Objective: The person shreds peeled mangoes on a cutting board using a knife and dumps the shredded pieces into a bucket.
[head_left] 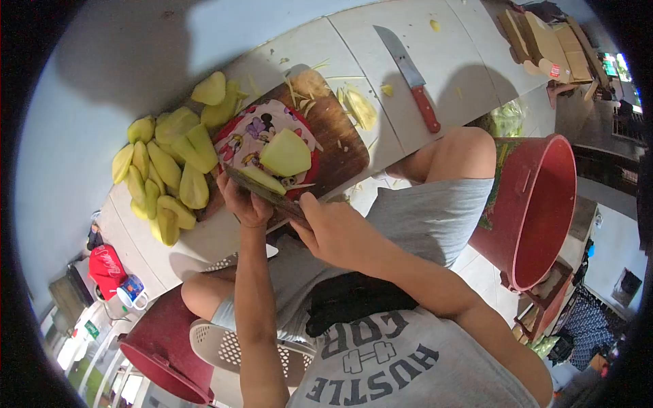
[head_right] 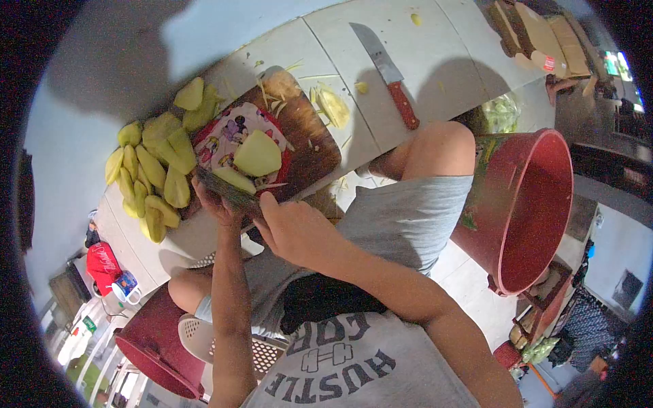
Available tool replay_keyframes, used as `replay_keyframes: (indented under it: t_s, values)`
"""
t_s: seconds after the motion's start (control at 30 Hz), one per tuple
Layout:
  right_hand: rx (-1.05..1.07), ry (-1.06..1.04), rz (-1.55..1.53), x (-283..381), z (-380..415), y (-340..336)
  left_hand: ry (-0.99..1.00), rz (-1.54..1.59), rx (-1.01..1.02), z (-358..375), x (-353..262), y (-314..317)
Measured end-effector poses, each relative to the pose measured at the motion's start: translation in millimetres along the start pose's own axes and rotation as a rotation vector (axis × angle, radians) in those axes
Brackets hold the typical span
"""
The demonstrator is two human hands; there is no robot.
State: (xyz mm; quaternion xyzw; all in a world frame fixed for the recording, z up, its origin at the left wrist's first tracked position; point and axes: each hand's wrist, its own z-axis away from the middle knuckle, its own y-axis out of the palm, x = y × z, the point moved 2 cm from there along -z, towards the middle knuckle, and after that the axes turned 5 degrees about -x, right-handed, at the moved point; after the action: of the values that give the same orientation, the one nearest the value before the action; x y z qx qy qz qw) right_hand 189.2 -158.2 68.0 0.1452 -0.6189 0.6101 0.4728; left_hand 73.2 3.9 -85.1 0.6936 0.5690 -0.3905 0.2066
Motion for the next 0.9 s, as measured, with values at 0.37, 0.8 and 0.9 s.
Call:
replay_keyframes:
  t_s: [0.37, 0.8, 0.9]
  values:
    - [-0.034, 0.018, 0.056, -46, -25, 35, 0.131, -0.184, 0.037, -6, -5, -3]
    - [0.027, 0.085, -0.131, -48, -3, 23, 0.095, -0.129, 0.127, -14, -17, -2]
    - [-0.004, 0.078, -0.086, -45, 1, 16, -0.042, -0.020, 0.136, -14, -18, 1]
